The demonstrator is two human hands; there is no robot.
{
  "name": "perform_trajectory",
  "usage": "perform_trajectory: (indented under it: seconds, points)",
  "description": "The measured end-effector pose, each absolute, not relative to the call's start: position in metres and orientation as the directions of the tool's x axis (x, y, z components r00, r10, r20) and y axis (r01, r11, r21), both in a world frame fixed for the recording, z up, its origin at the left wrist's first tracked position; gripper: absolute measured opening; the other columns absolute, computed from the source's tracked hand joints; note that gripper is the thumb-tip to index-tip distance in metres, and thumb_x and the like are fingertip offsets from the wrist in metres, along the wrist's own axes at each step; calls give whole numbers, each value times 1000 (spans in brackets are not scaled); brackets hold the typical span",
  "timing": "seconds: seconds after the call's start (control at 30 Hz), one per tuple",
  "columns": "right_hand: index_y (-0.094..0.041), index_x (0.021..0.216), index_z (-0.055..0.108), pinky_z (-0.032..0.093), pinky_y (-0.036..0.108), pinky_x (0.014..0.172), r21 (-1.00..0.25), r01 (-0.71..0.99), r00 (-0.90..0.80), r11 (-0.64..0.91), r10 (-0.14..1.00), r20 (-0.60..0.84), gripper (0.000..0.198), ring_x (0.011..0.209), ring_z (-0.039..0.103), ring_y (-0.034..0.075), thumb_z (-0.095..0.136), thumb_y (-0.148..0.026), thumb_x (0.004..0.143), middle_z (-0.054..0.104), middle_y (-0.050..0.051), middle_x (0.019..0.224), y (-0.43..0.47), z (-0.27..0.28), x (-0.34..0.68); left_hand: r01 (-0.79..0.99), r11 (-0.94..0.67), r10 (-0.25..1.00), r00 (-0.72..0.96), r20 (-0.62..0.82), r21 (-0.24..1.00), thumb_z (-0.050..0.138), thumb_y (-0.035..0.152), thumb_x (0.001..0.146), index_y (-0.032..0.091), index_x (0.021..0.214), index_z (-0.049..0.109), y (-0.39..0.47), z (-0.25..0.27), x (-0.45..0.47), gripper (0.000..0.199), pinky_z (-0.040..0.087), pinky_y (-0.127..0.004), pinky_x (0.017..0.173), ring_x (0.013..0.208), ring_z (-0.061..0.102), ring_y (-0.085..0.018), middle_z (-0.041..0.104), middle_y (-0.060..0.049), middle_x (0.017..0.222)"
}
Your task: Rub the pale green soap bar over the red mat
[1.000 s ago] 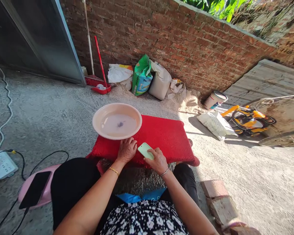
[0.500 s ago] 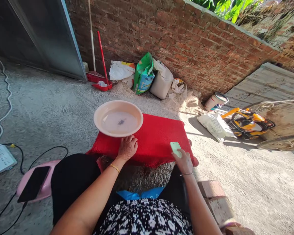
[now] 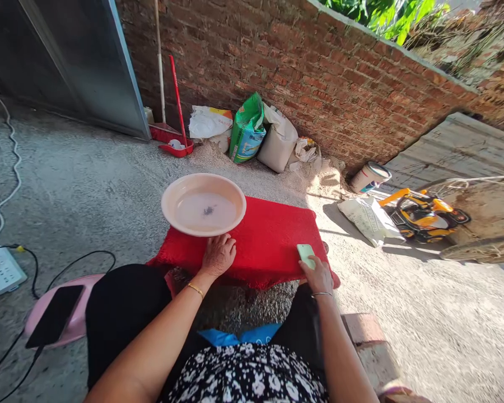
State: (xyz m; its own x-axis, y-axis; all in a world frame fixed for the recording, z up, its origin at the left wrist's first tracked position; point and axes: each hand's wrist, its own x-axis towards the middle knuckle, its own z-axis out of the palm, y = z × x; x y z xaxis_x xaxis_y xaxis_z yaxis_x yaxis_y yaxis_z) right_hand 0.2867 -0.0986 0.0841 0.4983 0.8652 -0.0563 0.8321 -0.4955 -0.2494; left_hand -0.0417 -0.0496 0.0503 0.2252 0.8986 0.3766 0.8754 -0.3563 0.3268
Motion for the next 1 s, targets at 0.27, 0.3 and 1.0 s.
perform_trajectory:
  seconds: [0.27, 0.3, 1.0]
  points:
    - [-26, 119, 59, 45, 35, 80, -292, 820, 515, -493, 857, -1, 47, 96, 56, 26, 63, -54, 82, 51, 8, 104, -107, 85, 283, 886, -351, 896, 225, 382, 302, 46, 24, 87, 23, 101, 62, -49, 49, -43, 21, 34, -45, 89, 104, 51, -26, 60, -8, 109]
    - [-26, 117, 60, 45, 33, 79, -325, 872, 394, -365, 919, 26, 43, 95, 55, 24, 65, -50, 82, 51, 7, 102, -105, 84, 261, 886, -353, 895, 226, 384, 300, 46, 24, 87, 23, 101, 62, -49, 49, -43, 21, 35, -45, 89, 104, 51, -26, 60, -8, 108]
    - [-25, 121, 59, 44, 40, 85, -322, 706, 651, -631, 757, -55, 52, 98, 55, 29, 61, -58, 81, 53, 12, 107, -96, 83, 296, 885, -348, 899, 221, 378, 311, 47, 24, 87, 22, 99, 62, -49, 49, -41, 20, 34, -46, 91, 104, 51, -26, 60, -8, 109]
